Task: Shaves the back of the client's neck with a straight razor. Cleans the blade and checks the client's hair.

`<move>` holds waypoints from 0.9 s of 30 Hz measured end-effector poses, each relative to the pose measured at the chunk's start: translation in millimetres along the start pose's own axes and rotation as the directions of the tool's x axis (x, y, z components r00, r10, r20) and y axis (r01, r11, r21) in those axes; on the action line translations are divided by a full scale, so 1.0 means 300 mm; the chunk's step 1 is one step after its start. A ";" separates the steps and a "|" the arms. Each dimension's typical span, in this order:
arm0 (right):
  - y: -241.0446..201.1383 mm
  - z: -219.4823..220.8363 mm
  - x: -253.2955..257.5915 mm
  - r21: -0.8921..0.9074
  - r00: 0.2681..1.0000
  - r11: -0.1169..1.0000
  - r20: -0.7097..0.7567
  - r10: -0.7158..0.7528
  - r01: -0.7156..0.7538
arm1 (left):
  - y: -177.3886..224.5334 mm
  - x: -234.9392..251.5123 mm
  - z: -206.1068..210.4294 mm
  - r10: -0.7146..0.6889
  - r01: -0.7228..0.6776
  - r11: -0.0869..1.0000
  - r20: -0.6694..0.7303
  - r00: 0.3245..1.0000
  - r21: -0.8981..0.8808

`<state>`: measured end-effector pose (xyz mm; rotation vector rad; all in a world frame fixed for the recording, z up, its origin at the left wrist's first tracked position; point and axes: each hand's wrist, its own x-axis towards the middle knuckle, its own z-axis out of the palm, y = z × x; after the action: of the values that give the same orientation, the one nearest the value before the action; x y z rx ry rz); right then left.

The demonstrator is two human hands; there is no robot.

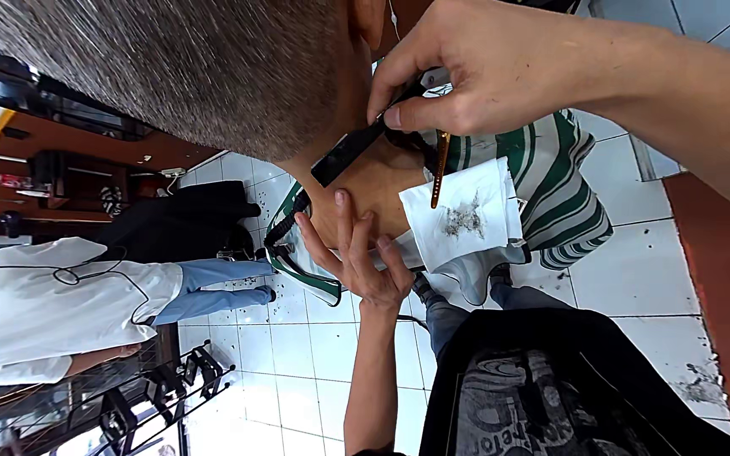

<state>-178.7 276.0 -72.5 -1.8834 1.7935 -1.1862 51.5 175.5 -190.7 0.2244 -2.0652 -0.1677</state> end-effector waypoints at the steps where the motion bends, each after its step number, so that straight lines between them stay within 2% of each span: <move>1: -0.002 -0.001 0.002 0.011 1.000 1.000 -0.012 -0.004 0.004 | 0.000 0.001 -0.001 0.000 0.000 1.000 0.001 1.000 -0.001; 8: -0.001 0.008 0.002 -0.073 0.999 0.997 0.035 0.011 -0.008 | 0.000 0.003 -0.005 -0.006 0.006 1.000 0.003 1.000 -0.001; 14: -0.027 -0.007 0.017 -0.020 0.997 1.000 -0.081 -0.017 0.015 | -0.001 0.005 -0.009 -0.004 0.004 1.000 0.009 1.000 -0.008; 17: -0.011 0.004 0.016 -0.069 0.997 0.996 -0.055 -0.051 0.047 | -0.002 0.004 -0.009 -0.005 0.005 1.000 0.011 1.000 -0.014; 20: -0.007 0.006 0.012 -0.112 1.000 0.993 -0.006 -0.024 0.023 | -0.002 0.006 -0.007 -0.007 0.007 1.000 0.009 1.000 -0.005; 27: -0.016 0.001 0.014 -0.057 0.996 0.998 -0.079 -0.044 0.040 | -0.001 0.006 -0.007 -0.012 0.012 1.000 0.017 1.000 -0.008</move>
<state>-175.7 272.8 -67.8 -1.9392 1.8551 -1.2562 52.5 174.7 -188.3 0.2311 -2.0798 -0.1864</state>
